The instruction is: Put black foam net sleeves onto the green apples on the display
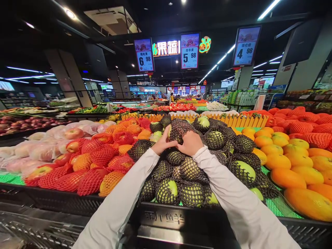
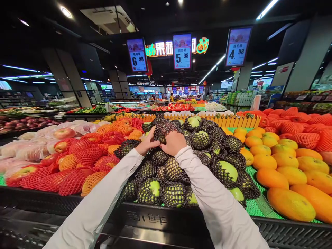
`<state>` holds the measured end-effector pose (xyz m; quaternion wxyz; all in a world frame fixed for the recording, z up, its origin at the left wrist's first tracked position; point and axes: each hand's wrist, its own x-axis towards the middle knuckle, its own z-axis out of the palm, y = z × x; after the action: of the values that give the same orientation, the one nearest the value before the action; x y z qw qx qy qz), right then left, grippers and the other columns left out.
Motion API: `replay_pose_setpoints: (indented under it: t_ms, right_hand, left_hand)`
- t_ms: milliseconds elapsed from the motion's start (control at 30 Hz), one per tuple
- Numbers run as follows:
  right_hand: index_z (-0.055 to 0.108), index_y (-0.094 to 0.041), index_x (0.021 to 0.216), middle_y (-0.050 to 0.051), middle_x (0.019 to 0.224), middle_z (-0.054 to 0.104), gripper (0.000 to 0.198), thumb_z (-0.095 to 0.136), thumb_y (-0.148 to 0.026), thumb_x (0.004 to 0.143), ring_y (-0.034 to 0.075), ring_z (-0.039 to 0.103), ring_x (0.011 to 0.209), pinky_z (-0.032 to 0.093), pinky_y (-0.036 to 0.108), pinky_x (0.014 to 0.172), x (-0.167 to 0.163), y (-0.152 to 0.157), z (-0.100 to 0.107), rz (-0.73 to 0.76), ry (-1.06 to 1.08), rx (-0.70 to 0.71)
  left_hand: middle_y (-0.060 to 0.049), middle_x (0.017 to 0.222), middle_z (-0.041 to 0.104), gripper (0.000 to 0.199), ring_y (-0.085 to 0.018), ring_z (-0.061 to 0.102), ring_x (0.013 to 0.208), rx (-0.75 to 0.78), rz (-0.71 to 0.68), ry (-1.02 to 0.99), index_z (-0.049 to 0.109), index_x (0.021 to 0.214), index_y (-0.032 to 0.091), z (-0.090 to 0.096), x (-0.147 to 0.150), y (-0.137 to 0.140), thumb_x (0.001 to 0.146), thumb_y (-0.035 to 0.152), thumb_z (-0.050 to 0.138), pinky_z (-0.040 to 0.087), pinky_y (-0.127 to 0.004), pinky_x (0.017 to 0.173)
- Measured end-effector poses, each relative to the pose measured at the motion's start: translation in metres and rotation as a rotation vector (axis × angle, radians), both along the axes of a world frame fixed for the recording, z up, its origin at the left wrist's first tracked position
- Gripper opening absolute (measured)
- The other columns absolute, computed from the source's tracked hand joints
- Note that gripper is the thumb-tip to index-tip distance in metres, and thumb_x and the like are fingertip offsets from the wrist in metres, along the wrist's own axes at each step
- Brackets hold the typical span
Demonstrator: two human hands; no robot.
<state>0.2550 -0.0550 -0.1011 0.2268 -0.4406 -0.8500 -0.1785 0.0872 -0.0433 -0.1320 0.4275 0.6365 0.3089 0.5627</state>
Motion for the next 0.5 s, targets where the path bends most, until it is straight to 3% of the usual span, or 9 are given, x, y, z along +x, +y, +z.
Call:
replay_pose_setpoints:
  t_ms: [100,200,267,333,400,500]
  right_hand:
    - [0.071,-0.014,0.101,0.012,0.096,0.071,0.034,0.056,-0.041,0.085,0.028,0.066,0.092,0.050,0.035,0.081,0.000,-0.001,0.000,0.023,0.012,0.015]
    - [0.071,-0.014,0.097,0.012,0.093,0.070,0.035,0.056,-0.043,0.086,0.028,0.066,0.091,0.049,0.034,0.081,-0.001,0.000,-0.001,0.037,0.023,0.020]
    - [0.070,-0.011,0.093,0.014,0.091,0.070,0.038,0.057,-0.046,0.086,0.028,0.066,0.090,0.049,0.035,0.079,-0.001,0.002,-0.003,0.029,0.044,0.034]
    - [0.069,-0.009,0.098,0.015,0.092,0.069,0.044,0.055,-0.050,0.089,0.028,0.065,0.089,0.050,0.035,0.078,-0.001,0.005,-0.007,0.042,0.108,0.074]
    - [0.066,-0.009,0.111,0.015,0.100,0.069,0.045,0.049,-0.047,0.095,0.025,0.065,0.094,0.049,0.034,0.084,0.000,0.008,-0.009,0.164,0.172,0.141]
    - [0.064,-0.013,0.120,0.011,0.117,0.067,0.038,0.040,-0.035,0.100,0.019,0.059,0.112,0.043,0.032,0.101,0.003,0.010,-0.012,0.429,0.262,0.281]
  left_hand:
    - [-0.010,0.147,0.045,0.105,-0.027,0.043,0.136,0.093,0.048,0.081,0.037,0.144,0.023,0.002,0.004,-0.003,0.053,0.029,0.090,0.037,-0.034,0.113]
    - [-0.008,0.140,0.052,0.091,-0.026,0.049,0.131,0.153,0.125,0.064,0.045,0.136,0.022,0.001,0.007,0.000,0.055,0.027,0.087,0.041,-0.032,0.109]
    - [-0.006,0.129,0.059,0.084,-0.025,0.056,0.119,0.124,0.181,-0.005,0.049,0.131,0.023,-0.001,0.006,0.005,0.055,0.027,0.085,0.050,-0.030,0.095]
    - [-0.005,0.112,0.065,0.069,-0.021,0.063,0.093,0.013,0.231,-0.127,0.054,0.121,0.022,-0.001,0.003,0.009,0.059,0.036,0.079,0.050,-0.024,0.066]
    - [-0.005,0.095,0.065,0.053,-0.014,0.056,0.067,-0.107,0.238,-0.268,0.056,0.109,0.020,0.000,-0.001,0.012,0.067,0.049,0.068,0.032,-0.020,0.045]
    - [-0.005,0.088,0.063,0.050,-0.010,0.044,0.054,-0.189,0.227,-0.439,0.056,0.100,0.018,0.006,-0.008,0.011,0.078,0.062,0.049,0.017,-0.020,0.039]
